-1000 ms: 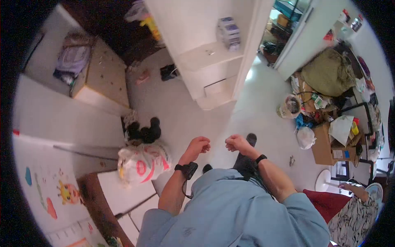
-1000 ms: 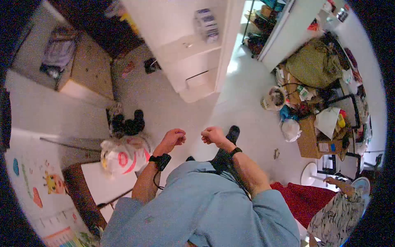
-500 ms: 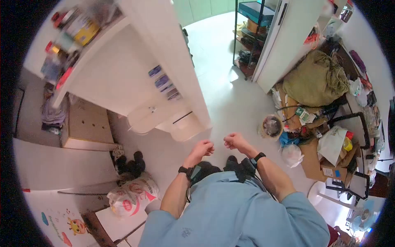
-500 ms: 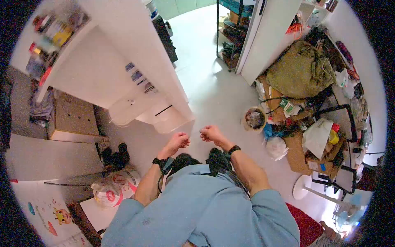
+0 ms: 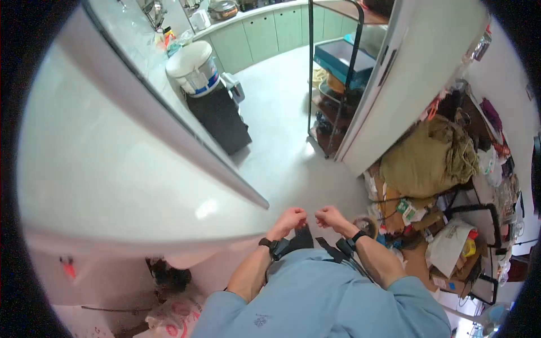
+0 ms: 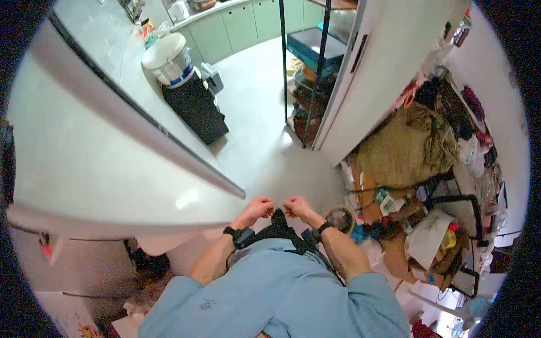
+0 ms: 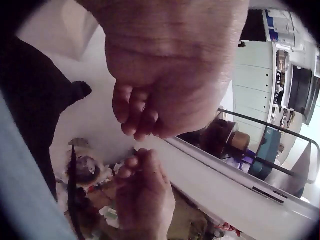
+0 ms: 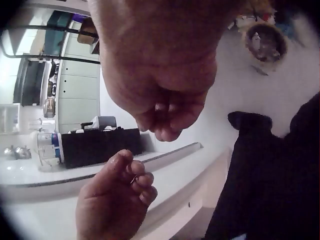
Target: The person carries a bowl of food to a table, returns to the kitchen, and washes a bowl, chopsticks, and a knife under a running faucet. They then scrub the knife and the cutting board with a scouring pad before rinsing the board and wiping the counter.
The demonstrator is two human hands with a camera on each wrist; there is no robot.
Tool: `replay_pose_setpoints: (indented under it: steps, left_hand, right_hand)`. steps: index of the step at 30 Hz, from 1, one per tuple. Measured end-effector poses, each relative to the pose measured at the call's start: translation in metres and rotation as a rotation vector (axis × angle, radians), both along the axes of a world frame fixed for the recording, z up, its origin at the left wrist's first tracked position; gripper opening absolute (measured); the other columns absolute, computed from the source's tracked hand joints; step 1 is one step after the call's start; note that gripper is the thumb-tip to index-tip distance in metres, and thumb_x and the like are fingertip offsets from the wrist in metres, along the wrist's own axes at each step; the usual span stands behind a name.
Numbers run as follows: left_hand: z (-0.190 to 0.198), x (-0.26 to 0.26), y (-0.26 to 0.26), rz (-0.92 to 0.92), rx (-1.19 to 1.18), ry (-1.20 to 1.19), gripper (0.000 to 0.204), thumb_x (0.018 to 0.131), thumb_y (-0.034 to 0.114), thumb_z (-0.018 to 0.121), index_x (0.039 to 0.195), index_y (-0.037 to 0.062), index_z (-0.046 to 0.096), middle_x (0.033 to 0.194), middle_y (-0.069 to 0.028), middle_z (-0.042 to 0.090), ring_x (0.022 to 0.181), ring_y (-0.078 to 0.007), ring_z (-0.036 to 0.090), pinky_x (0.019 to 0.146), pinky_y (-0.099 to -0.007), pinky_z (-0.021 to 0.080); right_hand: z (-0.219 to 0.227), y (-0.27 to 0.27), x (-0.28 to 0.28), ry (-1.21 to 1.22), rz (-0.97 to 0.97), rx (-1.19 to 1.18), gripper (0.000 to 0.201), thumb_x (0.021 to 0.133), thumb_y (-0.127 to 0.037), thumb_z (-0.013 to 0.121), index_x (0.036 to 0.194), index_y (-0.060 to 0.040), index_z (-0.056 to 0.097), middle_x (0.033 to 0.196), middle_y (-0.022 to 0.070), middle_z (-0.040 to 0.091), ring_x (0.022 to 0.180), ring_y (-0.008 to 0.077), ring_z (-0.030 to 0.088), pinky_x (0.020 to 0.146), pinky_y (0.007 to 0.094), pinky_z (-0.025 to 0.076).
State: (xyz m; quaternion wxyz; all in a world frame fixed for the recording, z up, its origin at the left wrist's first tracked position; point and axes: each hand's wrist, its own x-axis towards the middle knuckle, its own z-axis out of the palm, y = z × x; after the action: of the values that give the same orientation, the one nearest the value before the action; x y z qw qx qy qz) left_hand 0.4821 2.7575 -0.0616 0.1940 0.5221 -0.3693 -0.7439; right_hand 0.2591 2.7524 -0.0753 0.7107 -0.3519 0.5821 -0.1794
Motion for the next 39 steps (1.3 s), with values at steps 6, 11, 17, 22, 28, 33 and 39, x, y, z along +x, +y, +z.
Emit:
replay_pose_setpoints:
  steps: [6, 11, 17, 22, 28, 33, 39]
  left_hand:
    - [0.003, -0.01, -0.091, 0.113, 0.002, -0.009, 0.017, 0.096, 0.024, 0.064, 0.096, 0.0068, 0.064, 0.083, -0.0024, 0.066, 0.073, -0.0119, 0.062, 0.066, -0.0273, 0.05]
    - [-0.006, 0.011, -0.153, 0.331, 0.069, 0.006, 0.015, 0.095, 0.022, 0.064, 0.096, 0.0067, 0.064, 0.085, -0.0031, 0.067, 0.073, -0.0124, 0.063, 0.066, -0.0278, 0.051]
    - [-0.015, 0.041, -0.222, 0.761, 0.104, -0.009, 0.015, 0.095, 0.02, 0.062, 0.1, 0.0058, 0.065, 0.085, -0.0049, 0.067, 0.071, -0.014, 0.063, 0.062, -0.0265, 0.052]
    - [0.002, 0.039, -0.293, 0.906, 0.055, 0.009, 0.015, 0.096, 0.019, 0.062, 0.1, 0.005, 0.065, 0.087, -0.005, 0.067, 0.072, -0.0134, 0.063, 0.062, -0.0261, 0.051]
    - [0.004, 0.035, -0.368, 0.914, 0.08, 0.041, 0.015, 0.097, 0.018, 0.063, 0.102, 0.0046, 0.065, 0.086, -0.0051, 0.067, 0.072, -0.0133, 0.063, 0.063, -0.026, 0.051]
    - [0.0, 0.055, -0.445, 0.858, 0.057, 0.015, 0.015, 0.099, 0.02, 0.063, 0.102, 0.0049, 0.065, 0.087, -0.0048, 0.067, 0.072, -0.0125, 0.063, 0.063, -0.0253, 0.05]
    - [-0.011, 0.094, -0.576, 0.71, 0.049, 0.041, 0.011, 0.098, 0.017, 0.063, 0.096, 0.0058, 0.063, 0.085, -0.0037, 0.066, 0.073, -0.013, 0.063, 0.064, -0.0248, 0.051]
  right_hand:
    - [-0.003, -0.122, -0.011, -0.064, -0.029, 0.004, 0.017, 0.097, -0.02, 0.065, 0.09, -0.0042, 0.064, 0.076, 0.0059, 0.067, 0.064, 0.015, 0.064, 0.051, 0.0297, 0.047]
    - [-0.011, -0.225, 0.03, 0.013, 0.255, -0.007, 0.02, 0.095, -0.019, 0.066, 0.087, -0.0009, 0.066, 0.077, 0.0088, 0.069, 0.063, 0.0169, 0.065, 0.051, 0.0305, 0.048]
    - [-0.005, -0.356, 0.081, -0.052, 0.497, -0.053, 0.019, 0.092, -0.017, 0.068, 0.085, 0.0007, 0.067, 0.076, 0.0118, 0.07, 0.059, 0.0181, 0.066, 0.051, 0.0303, 0.051]
    - [0.001, -0.462, 0.095, -0.074, 0.601, -0.117, 0.021, 0.092, -0.021, 0.068, 0.092, -0.0003, 0.07, 0.078, 0.0086, 0.071, 0.064, 0.0161, 0.066, 0.056, 0.0288, 0.053]
    - [-0.017, -0.533, 0.095, -0.041, 0.646, -0.041, 0.02, 0.091, -0.018, 0.068, 0.087, 0.0009, 0.069, 0.077, 0.0104, 0.072, 0.061, 0.0168, 0.067, 0.052, 0.0283, 0.052]
    - [-0.031, -0.588, 0.107, -0.037, 0.662, -0.049, 0.018, 0.092, -0.017, 0.068, 0.086, 0.0004, 0.07, 0.076, 0.0102, 0.072, 0.062, 0.0171, 0.068, 0.052, 0.0288, 0.053]
    - [-0.03, -0.684, 0.144, 0.008, 0.589, -0.149, 0.018, 0.093, -0.015, 0.066, 0.087, 0.001, 0.07, 0.076, 0.0105, 0.073, 0.061, 0.018, 0.069, 0.051, 0.0291, 0.053]
